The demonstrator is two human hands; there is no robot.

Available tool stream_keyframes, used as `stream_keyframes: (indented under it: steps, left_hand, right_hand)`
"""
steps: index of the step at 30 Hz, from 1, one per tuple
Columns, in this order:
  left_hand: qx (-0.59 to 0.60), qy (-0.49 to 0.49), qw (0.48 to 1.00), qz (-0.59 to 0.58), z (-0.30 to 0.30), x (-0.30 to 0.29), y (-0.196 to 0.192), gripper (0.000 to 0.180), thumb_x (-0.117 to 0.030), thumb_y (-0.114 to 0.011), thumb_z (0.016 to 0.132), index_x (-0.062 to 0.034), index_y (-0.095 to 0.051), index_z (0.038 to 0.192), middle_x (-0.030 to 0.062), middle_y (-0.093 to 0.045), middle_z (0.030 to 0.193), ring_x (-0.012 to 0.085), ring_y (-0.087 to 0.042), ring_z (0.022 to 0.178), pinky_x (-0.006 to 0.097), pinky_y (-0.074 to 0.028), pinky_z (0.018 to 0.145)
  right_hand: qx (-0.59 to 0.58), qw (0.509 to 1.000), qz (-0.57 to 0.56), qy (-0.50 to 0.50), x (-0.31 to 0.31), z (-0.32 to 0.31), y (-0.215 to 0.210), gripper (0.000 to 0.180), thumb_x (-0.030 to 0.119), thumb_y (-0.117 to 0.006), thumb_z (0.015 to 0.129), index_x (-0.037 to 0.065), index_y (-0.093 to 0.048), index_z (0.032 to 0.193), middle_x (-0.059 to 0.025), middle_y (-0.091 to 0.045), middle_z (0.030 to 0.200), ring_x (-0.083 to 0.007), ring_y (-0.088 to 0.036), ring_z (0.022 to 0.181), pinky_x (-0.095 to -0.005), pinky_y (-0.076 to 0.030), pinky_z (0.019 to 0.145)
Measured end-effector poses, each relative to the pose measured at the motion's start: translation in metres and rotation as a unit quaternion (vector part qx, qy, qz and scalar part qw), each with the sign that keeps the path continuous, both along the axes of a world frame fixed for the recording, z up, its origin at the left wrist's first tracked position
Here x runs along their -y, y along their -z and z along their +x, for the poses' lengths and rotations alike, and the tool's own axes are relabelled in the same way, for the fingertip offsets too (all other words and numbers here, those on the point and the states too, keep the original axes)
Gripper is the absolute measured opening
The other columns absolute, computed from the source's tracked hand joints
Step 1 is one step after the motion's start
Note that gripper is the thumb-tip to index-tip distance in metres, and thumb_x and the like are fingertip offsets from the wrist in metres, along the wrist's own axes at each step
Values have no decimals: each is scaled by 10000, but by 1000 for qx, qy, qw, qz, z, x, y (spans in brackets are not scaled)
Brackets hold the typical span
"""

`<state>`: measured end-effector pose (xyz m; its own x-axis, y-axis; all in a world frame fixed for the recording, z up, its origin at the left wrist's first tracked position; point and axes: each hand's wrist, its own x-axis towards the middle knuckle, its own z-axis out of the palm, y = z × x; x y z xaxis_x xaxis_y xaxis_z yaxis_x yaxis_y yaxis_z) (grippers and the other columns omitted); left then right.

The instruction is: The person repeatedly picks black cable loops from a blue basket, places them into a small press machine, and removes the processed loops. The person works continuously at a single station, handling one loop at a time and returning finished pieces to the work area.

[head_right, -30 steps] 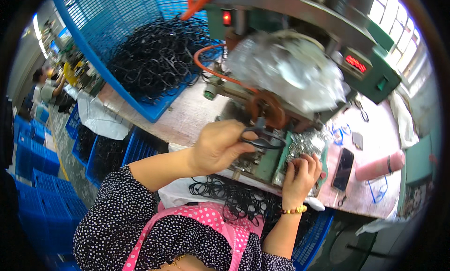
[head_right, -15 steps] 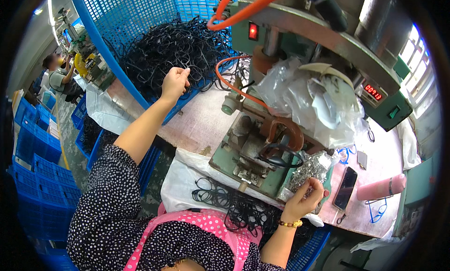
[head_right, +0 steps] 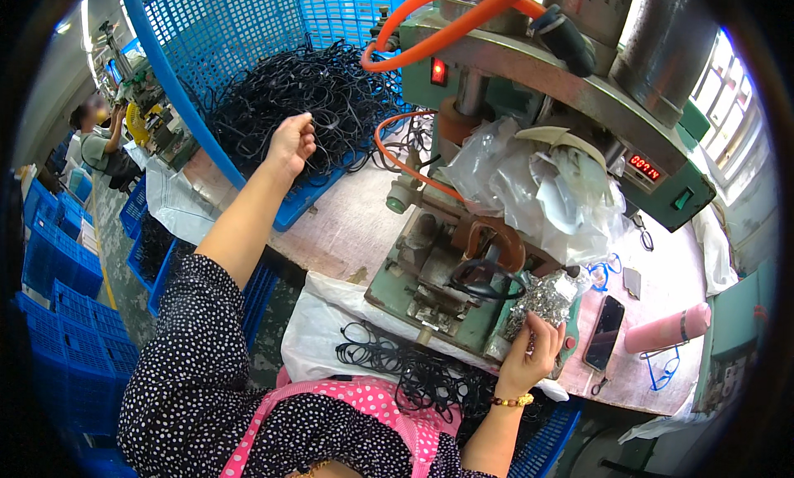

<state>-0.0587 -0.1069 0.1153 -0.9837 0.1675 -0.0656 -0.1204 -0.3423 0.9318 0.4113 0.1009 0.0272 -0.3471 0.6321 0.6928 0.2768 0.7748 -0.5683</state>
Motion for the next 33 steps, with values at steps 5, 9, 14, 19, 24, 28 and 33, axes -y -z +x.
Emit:
stream_keyframes:
  steps: [5, 9, 14, 19, 24, 28, 33]
  left_hand:
    - [69, 13, 997, 14, -19, -6, -15, 42, -87, -554, 875, -77, -554, 835, 53, -595, 691, 101, -485, 497, 234, -391, 404]
    - [134, 50, 987, 76, -8, -3, -15, 97, -91, -540, 923, -77, -532, 827, 49, -577, 706, 97, -422, 482, 225, -322, 397]
    - [0, 32, 991, 133, 5, 24, -12, 106, -148, -554, 944, -102, -545, 849, 14, -552, 669, 84, -395, 448, 247, -307, 391]
    - [73, 20, 997, 24, 8, 20, -17, 227, -277, -566, 1003, -97, -557, 864, 14, -533, 650, 91, -371, 431, 253, -286, 391]
    - [-36, 50, 989, 131, 20, 21, -30, 216, -259, -528, 1024, -76, -544, 909, -45, -434, 609, 59, -310, 417, 219, -239, 373]
    - [19, 54, 997, -45, 29, 20, -17, 195, -246, -523, 1021, -74, -547, 933, 26, -605, 698, 83, -431, 419, 219, -283, 356]
    - [-180, 67, 970, -151, 20, -2, -15, 345, -246, -605, 964, 35, -609, 1164, 139, -686, 1060, 176, -680, 847, 299, -555, 662]
  right_hand:
    - [3, 1000, 14, 1, 2, 2, -2, 148, -25, -619, 861, 25, -705, 970, -98, -677, 908, -268, -631, 881, -501, -371, 1088]
    - [0, 1000, 11, 1, 2, 1, -3, 155, -27, -615, 859, 25, -700, 977, -98, -669, 907, -268, -620, 878, -506, -371, 1087]
    - [-5, 1000, 12, 3, 2, 0, -1, 161, -30, -612, 858, 20, -683, 992, -96, -661, 911, -267, -615, 884, -506, -365, 1095]
    - [11, 1000, 27, 9, 2, 1, 0, 166, -32, -609, 857, 16, -684, 997, -99, -663, 916, -266, -615, 892, -508, -364, 1096]
    - [1, 999, 27, 20, 2, 0, 0, 182, -50, -612, 847, 11, -684, 1003, -110, -668, 925, -268, -616, 898, -507, -377, 1088]
    - [11, 1000, 13, 22, 3, 0, 0, 186, -60, -608, 847, 4, -676, 1007, -113, -667, 926, -276, -619, 924, -509, -377, 1088]
    - [18, 999, 17, 25, 2, 2, 4, 168, -62, -612, 849, -1, -670, 995, -114, -666, 936, -282, -617, 937, -493, -370, 1093]
